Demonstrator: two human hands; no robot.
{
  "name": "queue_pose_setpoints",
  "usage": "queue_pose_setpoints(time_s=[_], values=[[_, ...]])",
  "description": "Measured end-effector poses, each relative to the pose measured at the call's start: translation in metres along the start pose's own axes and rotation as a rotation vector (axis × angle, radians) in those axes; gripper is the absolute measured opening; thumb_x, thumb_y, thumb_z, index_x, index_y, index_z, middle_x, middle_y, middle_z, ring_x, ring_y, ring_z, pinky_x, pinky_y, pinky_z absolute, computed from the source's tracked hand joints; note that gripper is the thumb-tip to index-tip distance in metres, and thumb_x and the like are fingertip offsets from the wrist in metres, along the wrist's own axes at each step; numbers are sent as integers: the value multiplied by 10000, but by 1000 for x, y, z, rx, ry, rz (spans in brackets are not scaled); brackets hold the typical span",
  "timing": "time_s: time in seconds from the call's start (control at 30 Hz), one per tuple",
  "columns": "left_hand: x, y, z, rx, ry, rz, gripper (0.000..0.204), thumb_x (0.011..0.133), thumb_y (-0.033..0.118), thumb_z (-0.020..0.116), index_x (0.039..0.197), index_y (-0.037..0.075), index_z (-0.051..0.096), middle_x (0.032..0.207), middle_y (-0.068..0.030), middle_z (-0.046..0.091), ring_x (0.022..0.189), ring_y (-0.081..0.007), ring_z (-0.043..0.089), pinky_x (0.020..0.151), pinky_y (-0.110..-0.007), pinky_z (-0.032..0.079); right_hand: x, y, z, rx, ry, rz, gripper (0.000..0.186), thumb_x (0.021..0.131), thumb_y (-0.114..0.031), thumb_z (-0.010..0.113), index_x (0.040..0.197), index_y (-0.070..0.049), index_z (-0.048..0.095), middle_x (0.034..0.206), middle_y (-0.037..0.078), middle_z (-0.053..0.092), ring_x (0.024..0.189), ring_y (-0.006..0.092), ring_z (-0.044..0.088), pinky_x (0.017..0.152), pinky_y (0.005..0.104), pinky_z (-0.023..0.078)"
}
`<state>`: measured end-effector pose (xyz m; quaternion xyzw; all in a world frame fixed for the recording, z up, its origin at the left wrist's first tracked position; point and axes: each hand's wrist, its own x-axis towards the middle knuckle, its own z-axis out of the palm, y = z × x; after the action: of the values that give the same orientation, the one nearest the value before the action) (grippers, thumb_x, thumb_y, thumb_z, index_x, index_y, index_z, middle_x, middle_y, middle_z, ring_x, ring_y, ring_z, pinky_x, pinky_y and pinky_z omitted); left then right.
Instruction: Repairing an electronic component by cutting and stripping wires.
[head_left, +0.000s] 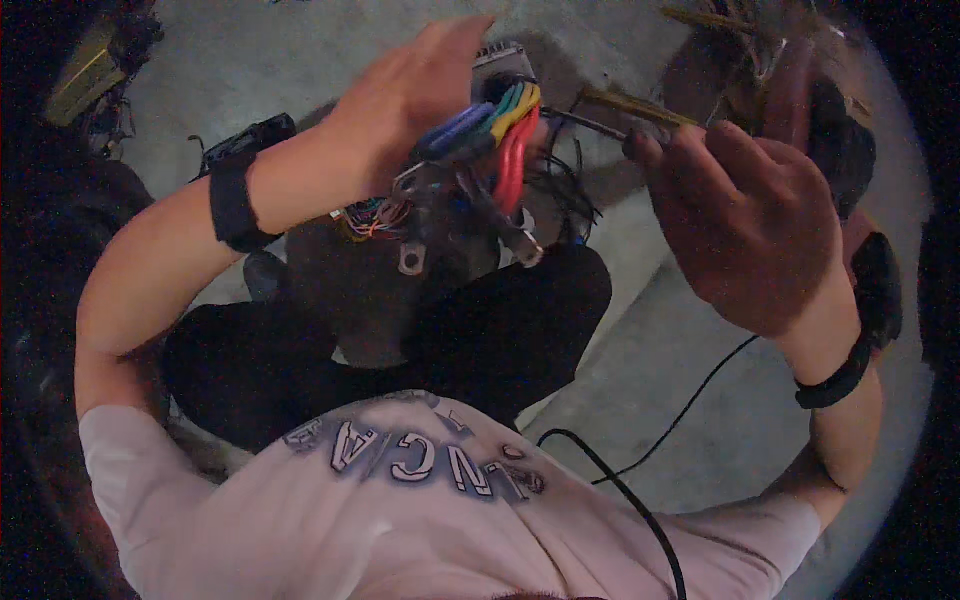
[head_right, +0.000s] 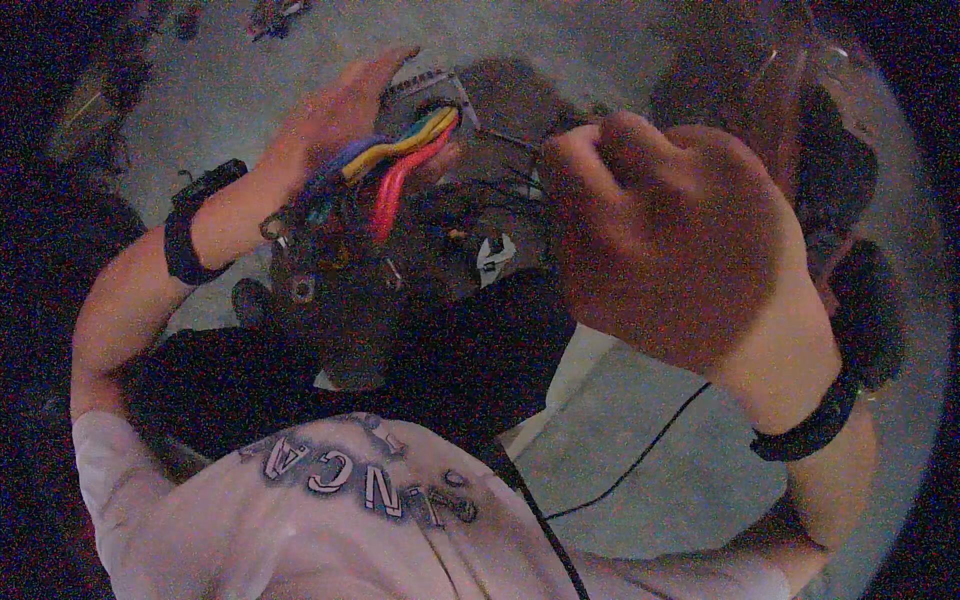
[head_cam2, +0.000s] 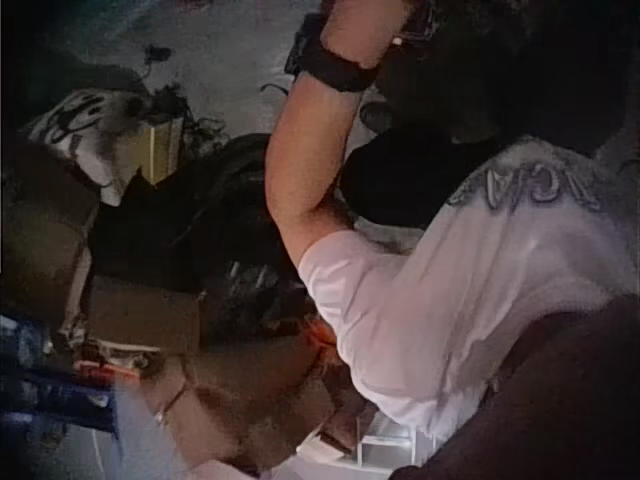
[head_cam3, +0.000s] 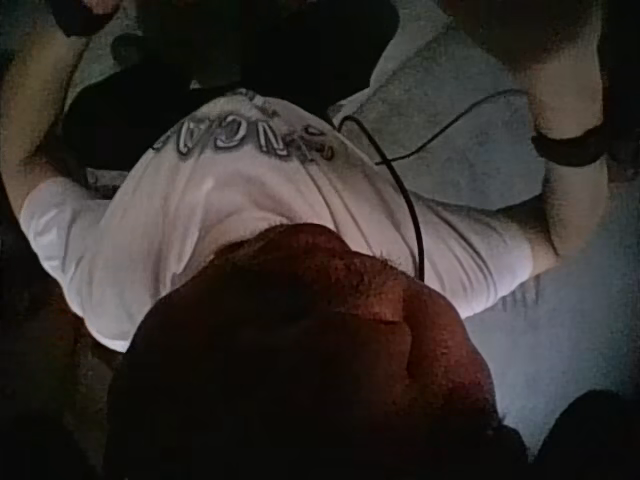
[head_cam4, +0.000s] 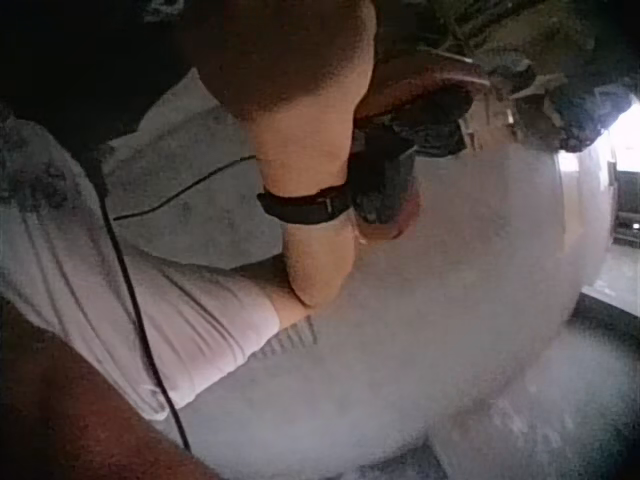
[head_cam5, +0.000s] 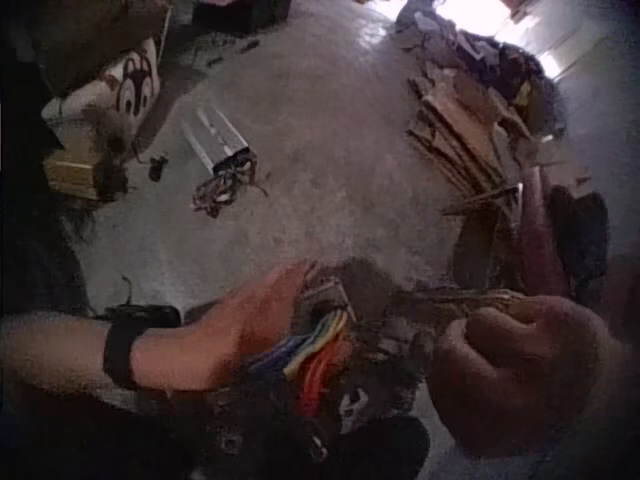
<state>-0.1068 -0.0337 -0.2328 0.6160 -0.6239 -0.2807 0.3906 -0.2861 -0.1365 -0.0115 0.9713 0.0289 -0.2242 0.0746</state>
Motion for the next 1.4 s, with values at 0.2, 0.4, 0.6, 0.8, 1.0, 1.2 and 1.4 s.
queue_pose_setpoints(time_s=[0.2,0.4,0.6,0.8,1.0,1.2,1.4], values=[[-10,-18,33,133,-166,-51,468,887,166,629,1336,35,617,1119,-246,699,1054,-435,663,910,-494,539,-22,-21,46,39,28,36,321,768,-97,692,1062,26,736,934,64,588,810,188,601,641,306,529],[-17,-32,44,102,-173,-82,619,824,414,781,1370,150,656,1199,-187,721,1095,-394,691,943,-458,553,-17,-31,60,-25,-14,22,297,796,-123,694,1058,8,742,937,59,593,826,179,605,645,295,530],[-31,-11,33,-157,-14,-30,751,732,464,862,1349,87,663,1115,-201,741,1019,-364,730,875,-412,577,-17,-40,25,-20,-68,47,319,798,-129,687,1075,21,739,946,69,598,802,178,588,595,294,501],[-22,36,0,-57,-48,-113,743,724,527,887,1239,31,685,1085,-200,739,963,-369,735,826,-419,596,-7,-42,-17,-71,-101,23,347,774,-101,688,1090,35,736,902,74,597,753,179,561,551,307,476],[-42,18,17,10,91,28,705,771,544,849,1193,10,665,1060,-201,739,942,-376,735,792,-425,603,4,-46,-13,236,-45,136,365,723,-22,742,1080,58,737,878,78,587,691,176,549,537,310,483],[15,14,-5,-70,0,-31,536,842,461,797,1161,44,686,1002,-192,743,909,-377,740,777,-426,602,-5,-23,2,144,-32,265,402,734,-2,736,1130,65,724,856,82,561,686,188,554,531,333,487],[26,7,-11,-91,-18,-89,482,847,422,776,1169,69,717,981,-185,752,896,-366,750,782,-420,604,9,6,-4,378,-76,314,477,737,-29,716,1205,63,689,863,81,547,684,198,556,527,334,490]])
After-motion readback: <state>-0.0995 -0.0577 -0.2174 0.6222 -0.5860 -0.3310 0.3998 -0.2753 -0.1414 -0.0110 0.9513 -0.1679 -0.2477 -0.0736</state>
